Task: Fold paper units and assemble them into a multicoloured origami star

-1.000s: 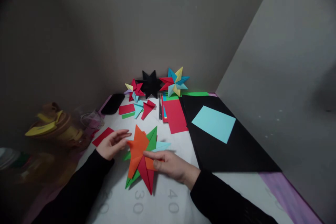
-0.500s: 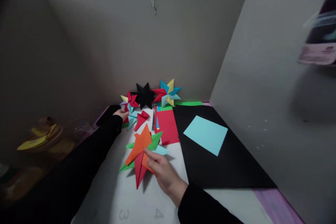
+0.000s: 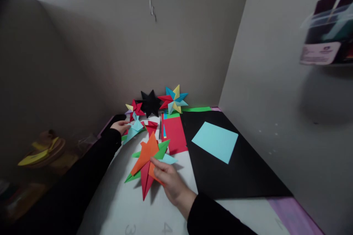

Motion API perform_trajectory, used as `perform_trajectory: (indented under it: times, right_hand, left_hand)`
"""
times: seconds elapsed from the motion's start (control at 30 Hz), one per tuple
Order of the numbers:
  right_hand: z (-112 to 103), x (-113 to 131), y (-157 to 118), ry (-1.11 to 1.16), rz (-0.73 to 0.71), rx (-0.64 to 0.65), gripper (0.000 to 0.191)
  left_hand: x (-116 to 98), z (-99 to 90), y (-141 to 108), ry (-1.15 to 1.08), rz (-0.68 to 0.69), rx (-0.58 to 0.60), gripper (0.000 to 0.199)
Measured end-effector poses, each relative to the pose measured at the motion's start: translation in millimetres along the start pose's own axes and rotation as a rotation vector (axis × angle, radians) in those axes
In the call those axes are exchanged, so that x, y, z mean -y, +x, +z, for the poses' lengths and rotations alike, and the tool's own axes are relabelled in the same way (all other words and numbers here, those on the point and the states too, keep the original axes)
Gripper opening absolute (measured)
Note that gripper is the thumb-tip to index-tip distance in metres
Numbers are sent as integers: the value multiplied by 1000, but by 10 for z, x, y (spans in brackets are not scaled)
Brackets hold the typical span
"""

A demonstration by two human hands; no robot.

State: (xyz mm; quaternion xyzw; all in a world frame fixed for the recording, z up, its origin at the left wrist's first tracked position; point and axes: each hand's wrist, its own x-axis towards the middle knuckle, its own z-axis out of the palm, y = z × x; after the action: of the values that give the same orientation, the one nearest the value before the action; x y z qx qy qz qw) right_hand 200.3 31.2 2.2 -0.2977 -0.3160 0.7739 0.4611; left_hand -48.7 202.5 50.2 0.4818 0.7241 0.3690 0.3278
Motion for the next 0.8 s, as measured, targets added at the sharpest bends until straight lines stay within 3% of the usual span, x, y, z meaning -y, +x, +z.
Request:
perform_trajectory:
  times: [0.23, 0.33, 0.4, 0.43, 0.57, 0.7, 0.8]
  right_hand:
    - [-14, 10, -21, 30, -10, -55, 50]
    - [-22, 8, -25, 39, -1, -57, 45]
    - [-25, 3, -30, 31, 1, -52, 43]
    - [-26, 0, -33, 28, -4, -48, 42]
    - [-35, -13, -49, 26, -30, -52, 42]
    - [-46, -4, -46, 21, -54, -65, 46]
    - [-61, 9, -26, 9, -71, -53, 46]
  left_hand:
    - [669, -377, -1255, 39, -34, 62, 23]
    - [729, -522, -1524, 422, 250, -19, 29]
    - [675, -567, -1499, 644, 273, -18, 24]
    - [640, -563, -1442, 727, 303, 40, 18]
    - [532, -399, -1122, 752, 404, 151, 18]
    - [505, -221, -920, 785, 377, 206, 18]
    - [476, -254, -899, 784, 375, 284, 14]
